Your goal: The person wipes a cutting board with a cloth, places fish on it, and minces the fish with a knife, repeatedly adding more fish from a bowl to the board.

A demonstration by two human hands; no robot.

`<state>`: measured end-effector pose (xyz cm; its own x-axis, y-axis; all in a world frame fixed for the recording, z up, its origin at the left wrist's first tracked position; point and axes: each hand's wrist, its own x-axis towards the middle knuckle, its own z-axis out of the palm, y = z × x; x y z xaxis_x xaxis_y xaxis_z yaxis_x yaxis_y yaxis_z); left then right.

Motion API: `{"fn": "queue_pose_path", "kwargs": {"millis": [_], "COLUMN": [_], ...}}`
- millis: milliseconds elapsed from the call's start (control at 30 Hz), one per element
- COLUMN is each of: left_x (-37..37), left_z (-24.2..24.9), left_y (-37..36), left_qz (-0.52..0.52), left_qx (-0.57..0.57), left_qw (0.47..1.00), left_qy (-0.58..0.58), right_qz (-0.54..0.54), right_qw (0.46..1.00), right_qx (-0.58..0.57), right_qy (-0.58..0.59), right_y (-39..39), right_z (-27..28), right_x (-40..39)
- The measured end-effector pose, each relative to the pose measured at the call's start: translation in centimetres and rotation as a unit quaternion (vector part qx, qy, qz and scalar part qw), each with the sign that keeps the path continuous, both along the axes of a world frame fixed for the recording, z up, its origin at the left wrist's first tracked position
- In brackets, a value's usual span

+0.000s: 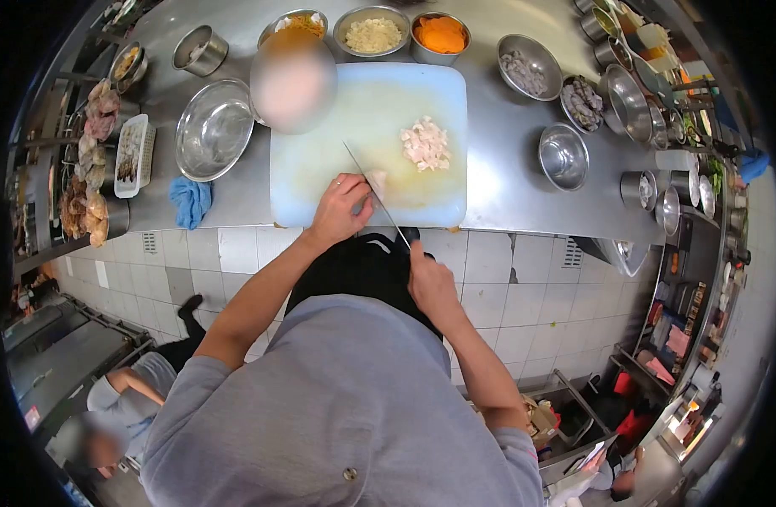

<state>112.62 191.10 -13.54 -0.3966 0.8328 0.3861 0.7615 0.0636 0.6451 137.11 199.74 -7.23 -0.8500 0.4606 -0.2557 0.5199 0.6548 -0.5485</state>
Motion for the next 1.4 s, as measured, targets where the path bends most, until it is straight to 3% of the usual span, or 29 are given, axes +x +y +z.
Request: {"fn": "queue_pose_path", "kwargs": {"millis": [167, 267, 367, 467, 567, 667, 767, 867, 1133, 1233, 1400], "left_x": [-0.7, -1.4, -2.8, -3.8, -5.3, -4.8, -3.8, -3.8, -3.8, -3.9, -3.5], "left_z": [0.5, 0.9, 3.0, 3.9, 3.2, 1.9, 1.5, 1.3, 0.7, 0.7, 1.3], "left_y": [-0.1, -0.7, 0.1, 2.4, 3.3, 3.9, 3.7, 2.6, 2.9, 2.8, 2.3], "left_qz": [-0.023, -0.041, -0.151, -0.244, -0.225, -0.028, 0.054, -0.012, -0.034, -0.046, -0.021], "left_qx": [-0.001, -0.026, -0.071, -0.067, -0.140, -0.159, -0.113, -0.075, -0.073, -0.065, -0.056], "left_qw": [1.000, 0.997, 0.983, 0.962, 0.956, 0.984, 0.992, 0.997, 0.996, 0.996, 0.998], "left_qy": [0.003, -0.054, 0.075, 0.102, 0.123, 0.082, 0.022, 0.028, 0.030, 0.029, 0.007], "right_qz": [-0.018, -0.052, -0.098, -0.105, -0.120, -0.137, -0.129, -0.107, -0.048, -0.024, -0.035], "right_qw": [0.999, 0.997, 0.994, 0.994, 0.992, 0.989, 0.991, 0.994, 0.996, 0.997, 0.999], "right_qx": [-0.020, -0.053, -0.049, -0.039, -0.049, -0.051, -0.035, -0.024, 0.004, 0.066, 0.024], "right_qy": [0.024, 0.020, 0.004, 0.002, 0.002, 0.003, 0.009, -0.003, -0.080, -0.014, 0.002], "right_y": [1.5, 2.0, 2.8, 3.4, 3.5, 2.8, 1.9, 1.2, 0.4, 0.3, 1.6], "right_z": [0.2, 2.1, 2.3, 1.1, 1.2, 1.7, 2.3, 2.9, 5.3, 1.7, -0.6], "right_x": [-1.7, -0.4, 0.7, 1.4, 1.8, 1.7, 1.5, 1.4, 1.7, -0.5, -3.5]}}
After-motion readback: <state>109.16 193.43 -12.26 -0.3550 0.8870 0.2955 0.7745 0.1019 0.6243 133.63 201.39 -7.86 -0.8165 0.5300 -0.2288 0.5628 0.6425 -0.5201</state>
